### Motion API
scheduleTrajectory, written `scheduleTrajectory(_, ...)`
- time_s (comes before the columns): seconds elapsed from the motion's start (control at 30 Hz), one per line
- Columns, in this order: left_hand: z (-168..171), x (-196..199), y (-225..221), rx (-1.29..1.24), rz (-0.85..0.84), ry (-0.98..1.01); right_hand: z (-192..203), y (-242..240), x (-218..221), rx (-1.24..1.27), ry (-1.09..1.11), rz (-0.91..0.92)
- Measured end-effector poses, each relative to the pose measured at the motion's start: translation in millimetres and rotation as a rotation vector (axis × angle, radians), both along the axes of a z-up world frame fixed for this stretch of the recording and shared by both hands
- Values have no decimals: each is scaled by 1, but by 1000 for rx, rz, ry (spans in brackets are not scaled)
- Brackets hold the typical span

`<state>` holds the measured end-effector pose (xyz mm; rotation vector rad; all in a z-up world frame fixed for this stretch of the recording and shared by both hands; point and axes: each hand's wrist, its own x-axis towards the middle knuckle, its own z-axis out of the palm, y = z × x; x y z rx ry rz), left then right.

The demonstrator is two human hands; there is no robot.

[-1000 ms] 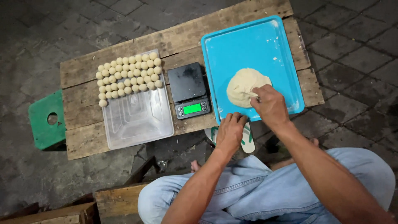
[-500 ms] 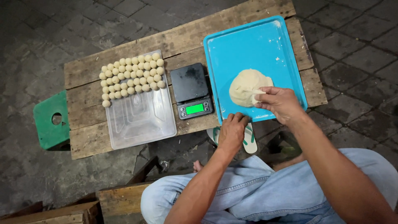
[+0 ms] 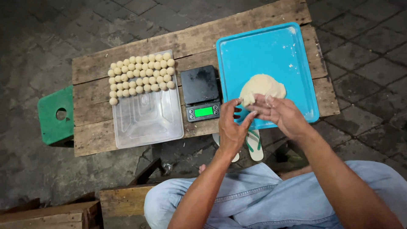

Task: Pinching off pieces of dough, weighing them on a digital scale, and rolling them into small balls.

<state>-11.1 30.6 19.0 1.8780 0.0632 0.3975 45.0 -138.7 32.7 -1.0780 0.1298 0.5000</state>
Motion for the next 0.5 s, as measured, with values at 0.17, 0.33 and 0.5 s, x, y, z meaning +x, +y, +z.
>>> scheduleTrajectory(0.17, -5, 3, 9, -22, 64, -142, 0, 6, -7, -121, -69, 160)
scheduleTrajectory(0.33, -17, 9, 6, -118, 105, -98, 15, 9, -5, -160, -46, 42)
scheduleTrajectory(0.5, -34, 16, 4, -558, 125, 224, 14, 15, -9, -169, -6, -60)
